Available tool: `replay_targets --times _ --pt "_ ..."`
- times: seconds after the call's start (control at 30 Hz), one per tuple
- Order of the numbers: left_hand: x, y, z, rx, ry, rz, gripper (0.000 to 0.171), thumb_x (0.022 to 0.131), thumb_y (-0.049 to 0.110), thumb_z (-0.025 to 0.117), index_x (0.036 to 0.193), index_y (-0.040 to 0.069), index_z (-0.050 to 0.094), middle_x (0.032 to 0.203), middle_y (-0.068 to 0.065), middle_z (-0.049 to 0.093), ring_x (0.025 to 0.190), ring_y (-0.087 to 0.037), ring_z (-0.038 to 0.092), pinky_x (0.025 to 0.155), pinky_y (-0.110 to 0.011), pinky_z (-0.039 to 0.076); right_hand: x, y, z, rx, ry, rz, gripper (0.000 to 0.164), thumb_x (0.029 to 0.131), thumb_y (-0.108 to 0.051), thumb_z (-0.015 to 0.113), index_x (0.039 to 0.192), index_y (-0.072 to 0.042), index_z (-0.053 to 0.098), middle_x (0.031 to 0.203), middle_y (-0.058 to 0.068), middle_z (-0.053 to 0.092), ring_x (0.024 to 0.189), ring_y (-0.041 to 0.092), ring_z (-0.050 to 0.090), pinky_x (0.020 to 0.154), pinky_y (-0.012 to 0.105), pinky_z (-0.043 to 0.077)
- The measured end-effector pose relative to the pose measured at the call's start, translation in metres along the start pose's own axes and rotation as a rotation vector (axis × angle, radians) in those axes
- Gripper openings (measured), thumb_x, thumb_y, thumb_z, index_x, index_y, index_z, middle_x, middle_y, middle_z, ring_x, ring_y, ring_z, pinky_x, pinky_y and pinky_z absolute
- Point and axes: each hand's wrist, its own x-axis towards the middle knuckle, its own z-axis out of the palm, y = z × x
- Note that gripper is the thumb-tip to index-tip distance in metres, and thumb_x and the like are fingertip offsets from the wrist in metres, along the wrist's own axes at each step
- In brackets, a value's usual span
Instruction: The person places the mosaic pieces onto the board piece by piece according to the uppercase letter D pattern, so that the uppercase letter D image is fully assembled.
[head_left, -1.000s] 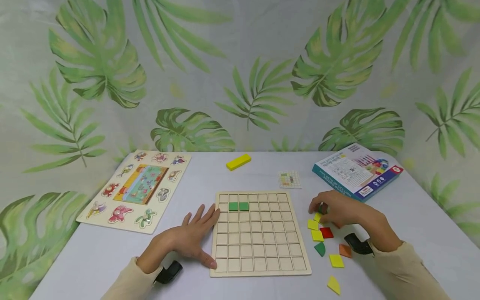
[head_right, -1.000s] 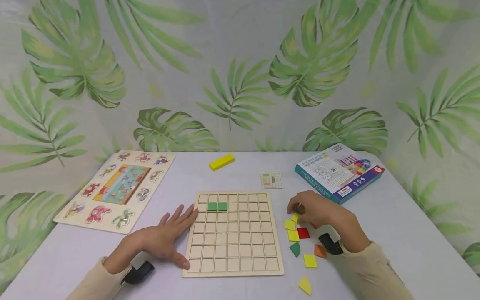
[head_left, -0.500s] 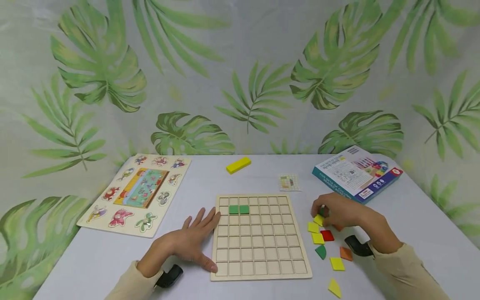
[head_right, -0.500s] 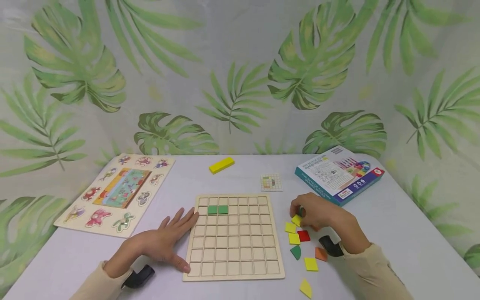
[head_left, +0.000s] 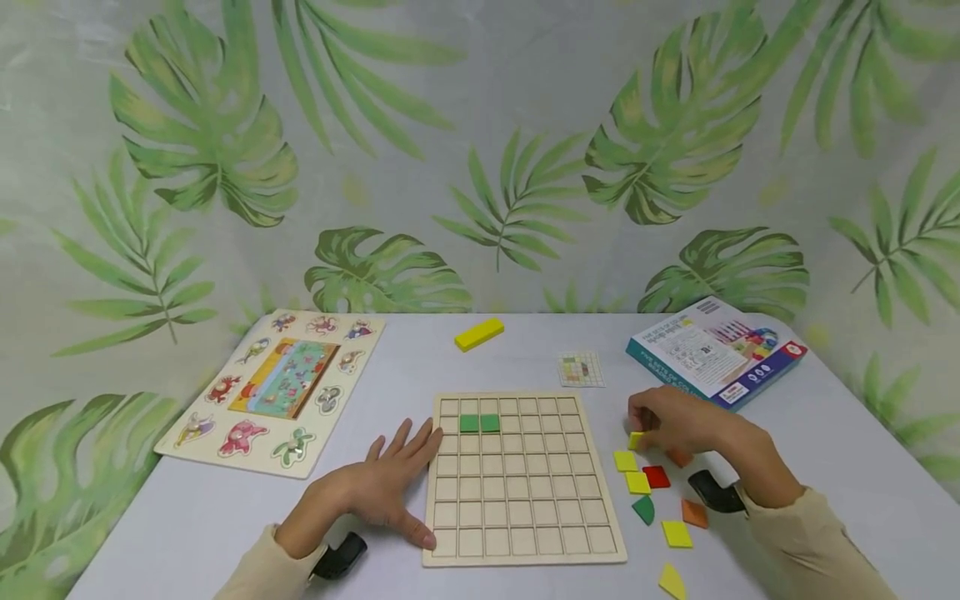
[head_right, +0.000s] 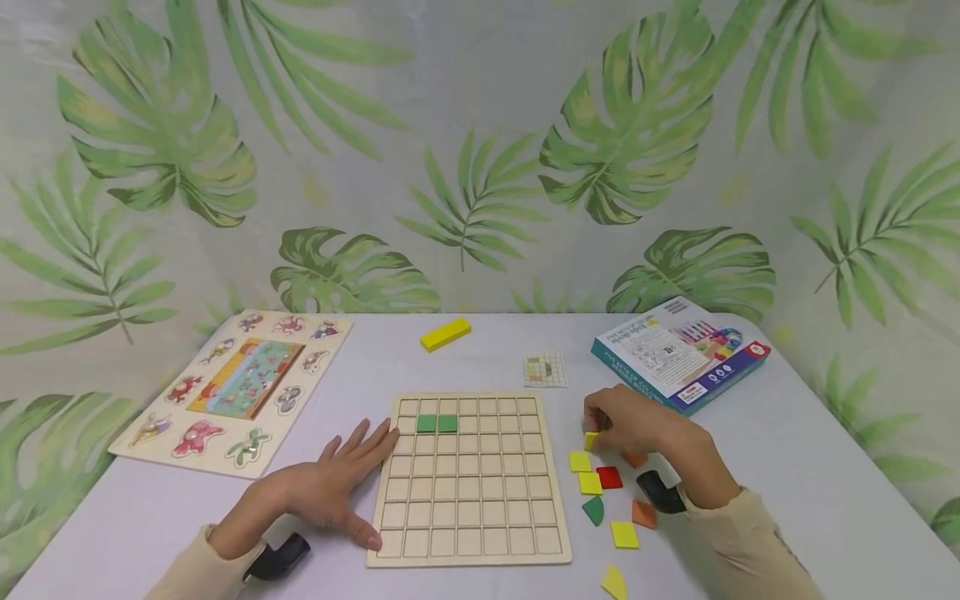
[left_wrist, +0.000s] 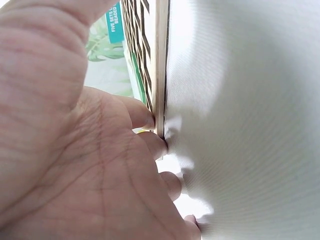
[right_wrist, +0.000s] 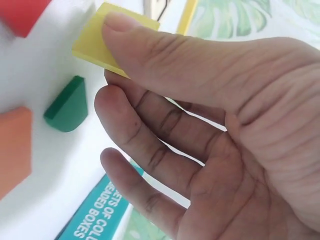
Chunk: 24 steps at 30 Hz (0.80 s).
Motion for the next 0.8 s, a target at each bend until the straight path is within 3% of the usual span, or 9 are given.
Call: replay_targets --times 0.43,0.8 --pt "0.001 0.001 -0.002 0.013 0.003 0.007 0.132 0.069 0.055 0.087 0.161 0.006 0.007 0.169 -0.016 -0.004 0.154 -0.041 -0.012 0.119 -0.066 -0.004 0.016 -0.018 -0.006 -0.083 0.055 -0.166 0.015 0.091 -0.008 0.071 0.088 -0.014 0.058 0.077 -0.006 0.053 0.072 0.009 0.048 0.067 0.025 0.040" --pt "0.000 0.000 0.000 -0.001 0.009 0.004 0.133 0.068 0.053 0.088 0.161 0.006 0.007 0.169 -0.017 -0.004 0.153 -0.041 -0.013 0.118 -0.067 -0.005 0.033 -0.039 -0.001 -0.077 0.071 -0.214 0.013 0.093 -0.006 0.069 0.090 -0.013 0.058 0.078 -0.005 0.055 0.073 0.010 0.048 0.068 0.026 0.041"
